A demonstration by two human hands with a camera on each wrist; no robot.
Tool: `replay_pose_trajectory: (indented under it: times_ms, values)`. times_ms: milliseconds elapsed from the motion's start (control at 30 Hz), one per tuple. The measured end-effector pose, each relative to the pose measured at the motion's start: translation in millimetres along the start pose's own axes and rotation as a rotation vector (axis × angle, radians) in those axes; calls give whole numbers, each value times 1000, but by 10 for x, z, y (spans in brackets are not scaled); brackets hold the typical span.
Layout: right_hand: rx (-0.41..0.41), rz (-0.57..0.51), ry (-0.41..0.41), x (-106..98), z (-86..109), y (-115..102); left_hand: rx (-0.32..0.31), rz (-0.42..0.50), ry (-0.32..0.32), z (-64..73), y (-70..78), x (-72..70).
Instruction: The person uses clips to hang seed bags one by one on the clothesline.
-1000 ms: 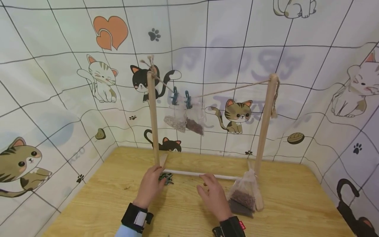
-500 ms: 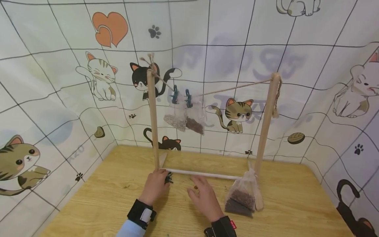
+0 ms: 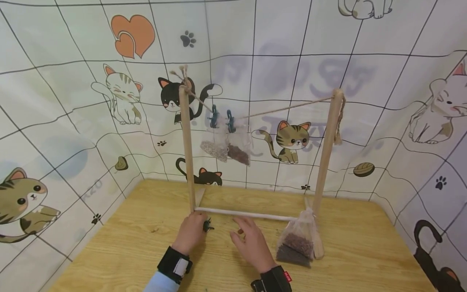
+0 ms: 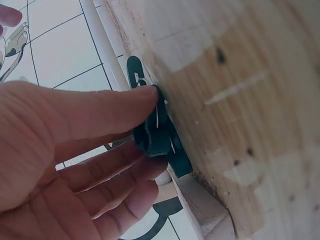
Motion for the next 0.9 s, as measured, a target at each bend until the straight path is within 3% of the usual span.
replay_pose_trajectory:
  times_ms: [233, 400, 567, 700, 900]
  values:
    - [13, -10, -19, -12, 1, 14, 10, 55, 11, -7, 20, -43]
    - [17, -15, -27, -32, 1, 31, -18, 136, 14, -20, 44, -111]
    - [19, -21, -14, -75, -5, 51, -79, 328, 0, -50, 103, -268]
    - [20, -35, 8, -127, -12, 61, -76, 509, 8, -75, 186, -419]
    - [-18, -75, 27, -205, -29, 28, -68, 627, 51, -113, 367, -586]
Point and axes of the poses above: each hand's wrist, its own z-axis away from the middle knuckle, its own x-axis out of the palm, y = z × x, the point moved 3 cm from there along -z, towards the middle knuckle, and after that the axes turned 5 degrees about z, right-handed, at the moved point
